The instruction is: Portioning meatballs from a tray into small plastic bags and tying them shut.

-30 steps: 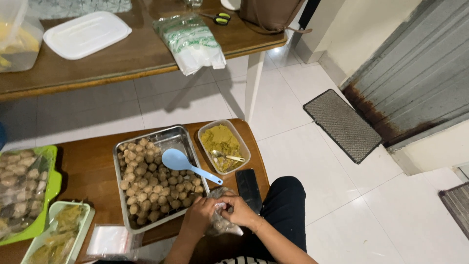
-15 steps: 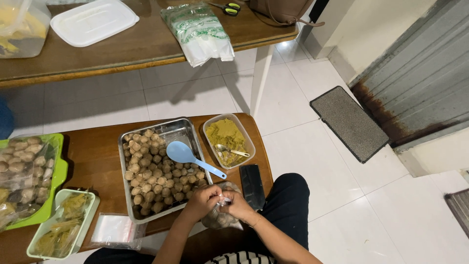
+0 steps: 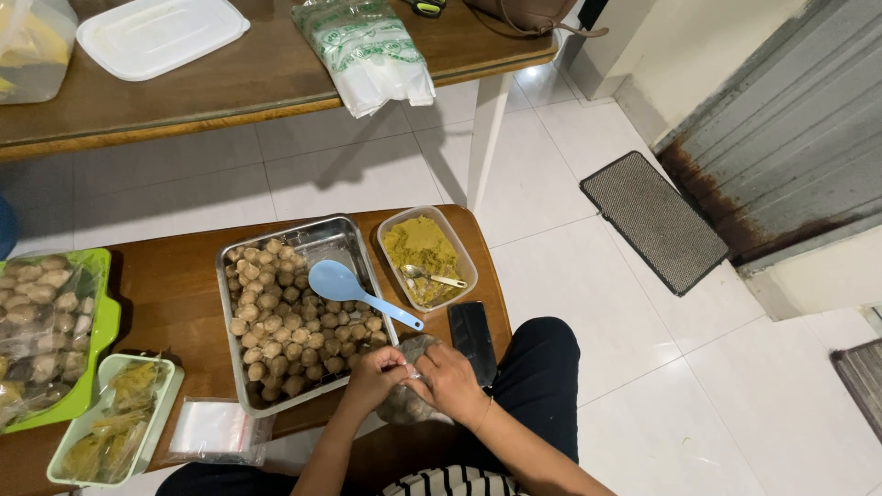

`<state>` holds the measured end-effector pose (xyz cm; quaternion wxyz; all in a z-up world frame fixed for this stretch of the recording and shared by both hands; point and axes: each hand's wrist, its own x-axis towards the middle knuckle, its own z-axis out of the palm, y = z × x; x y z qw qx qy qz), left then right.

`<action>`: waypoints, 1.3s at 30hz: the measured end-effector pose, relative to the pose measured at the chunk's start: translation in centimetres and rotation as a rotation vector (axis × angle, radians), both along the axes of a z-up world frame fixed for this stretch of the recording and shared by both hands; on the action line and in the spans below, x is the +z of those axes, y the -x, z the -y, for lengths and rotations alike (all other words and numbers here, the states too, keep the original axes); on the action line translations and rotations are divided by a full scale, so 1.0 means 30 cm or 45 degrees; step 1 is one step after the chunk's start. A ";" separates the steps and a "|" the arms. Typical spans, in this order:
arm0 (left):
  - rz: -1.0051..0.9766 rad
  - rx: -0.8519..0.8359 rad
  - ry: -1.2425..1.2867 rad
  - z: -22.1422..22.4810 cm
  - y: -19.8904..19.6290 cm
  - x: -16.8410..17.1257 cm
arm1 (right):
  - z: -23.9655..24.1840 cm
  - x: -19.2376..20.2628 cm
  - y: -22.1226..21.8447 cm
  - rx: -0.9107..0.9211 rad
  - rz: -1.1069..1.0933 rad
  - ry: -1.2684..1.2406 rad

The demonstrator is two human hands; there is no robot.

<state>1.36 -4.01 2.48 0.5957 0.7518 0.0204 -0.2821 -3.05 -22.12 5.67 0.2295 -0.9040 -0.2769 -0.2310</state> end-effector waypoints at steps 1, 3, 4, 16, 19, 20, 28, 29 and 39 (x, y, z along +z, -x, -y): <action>-0.001 -0.001 0.000 0.000 0.001 -0.013 | 0.008 -0.024 0.005 -0.001 -0.001 0.000; 0.011 0.023 0.035 -0.001 0.002 -0.040 | 0.023 -0.072 0.013 0.032 -0.085 0.137; 0.009 0.024 0.035 0.000 0.006 -0.040 | 0.028 -0.059 0.016 0.034 -0.086 0.137; 0.056 0.181 -0.099 -0.015 0.038 -0.184 | 0.118 -0.045 0.111 0.055 -0.453 -0.163; 0.082 0.196 -0.161 -0.009 0.045 -0.157 | 0.104 -0.021 0.147 0.057 -0.496 -0.237; 0.063 0.197 -0.213 -0.004 0.048 -0.146 | 0.094 -0.001 0.158 0.080 -0.501 -0.291; 0.029 0.200 -0.315 0.021 0.056 -0.080 | 0.063 0.076 0.177 0.140 -0.368 -0.312; 0.035 0.182 -0.344 0.019 0.056 -0.069 | 0.065 0.076 0.175 0.154 -0.422 -0.370; 0.103 0.018 -0.330 -0.036 0.119 0.016 | 0.101 -0.152 0.166 -0.007 -0.746 -0.021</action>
